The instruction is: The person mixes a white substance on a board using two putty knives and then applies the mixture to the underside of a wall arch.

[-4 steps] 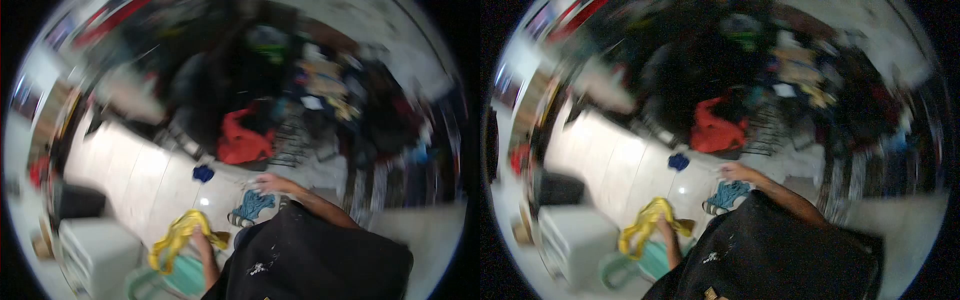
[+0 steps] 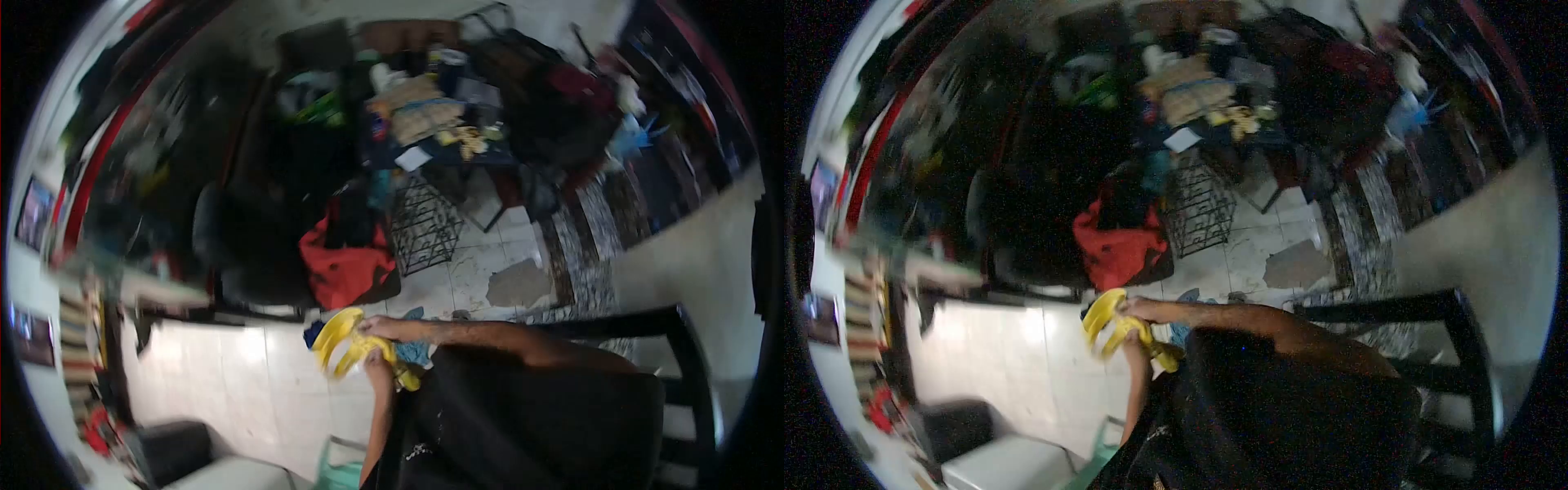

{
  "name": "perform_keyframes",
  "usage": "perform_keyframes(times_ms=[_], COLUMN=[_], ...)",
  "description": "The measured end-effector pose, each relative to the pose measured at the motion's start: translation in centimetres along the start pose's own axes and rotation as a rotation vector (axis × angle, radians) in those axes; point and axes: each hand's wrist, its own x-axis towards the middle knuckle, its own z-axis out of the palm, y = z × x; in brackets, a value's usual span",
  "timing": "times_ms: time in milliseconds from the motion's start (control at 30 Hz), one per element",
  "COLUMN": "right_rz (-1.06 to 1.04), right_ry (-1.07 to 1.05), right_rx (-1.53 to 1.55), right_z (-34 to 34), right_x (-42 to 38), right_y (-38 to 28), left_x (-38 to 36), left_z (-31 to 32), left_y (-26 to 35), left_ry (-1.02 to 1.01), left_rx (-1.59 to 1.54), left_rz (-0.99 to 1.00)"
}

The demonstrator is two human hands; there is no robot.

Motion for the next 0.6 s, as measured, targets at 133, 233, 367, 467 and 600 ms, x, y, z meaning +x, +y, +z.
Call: perform_keyframes(times_ms=[133,233,367,467,600], right_rz=[-0.637,-0.701,-0.652,-0.682,-0.967], right_ry=[0.474,0.839,0.926,0.957,0.757], right_rx=[0.054,-0.134,-0.066,0.227,0.787], right_z=[-8.0,-17.4,-26.3,-30.7,-38.0], right_x=[23.2,17.9,12.3,7.7,13.8], right_y=[-4.2,-4.2,0.3,2.3,9.0], left_x=[21.7,24.0,21.9,23.8,24.4], left_z=[2.6,9.4,18.7,23.4,33.2], left_y=[8.6,8.6,8.1,6.7,4.4], left_ry=[-0.15,-0.326,-0.543,-0.63,-0.632], left_rx=[0.179,0.531,0.939,1.065,0.545], left_rz=[0.24,0.391,0.828,0.498,0.747])
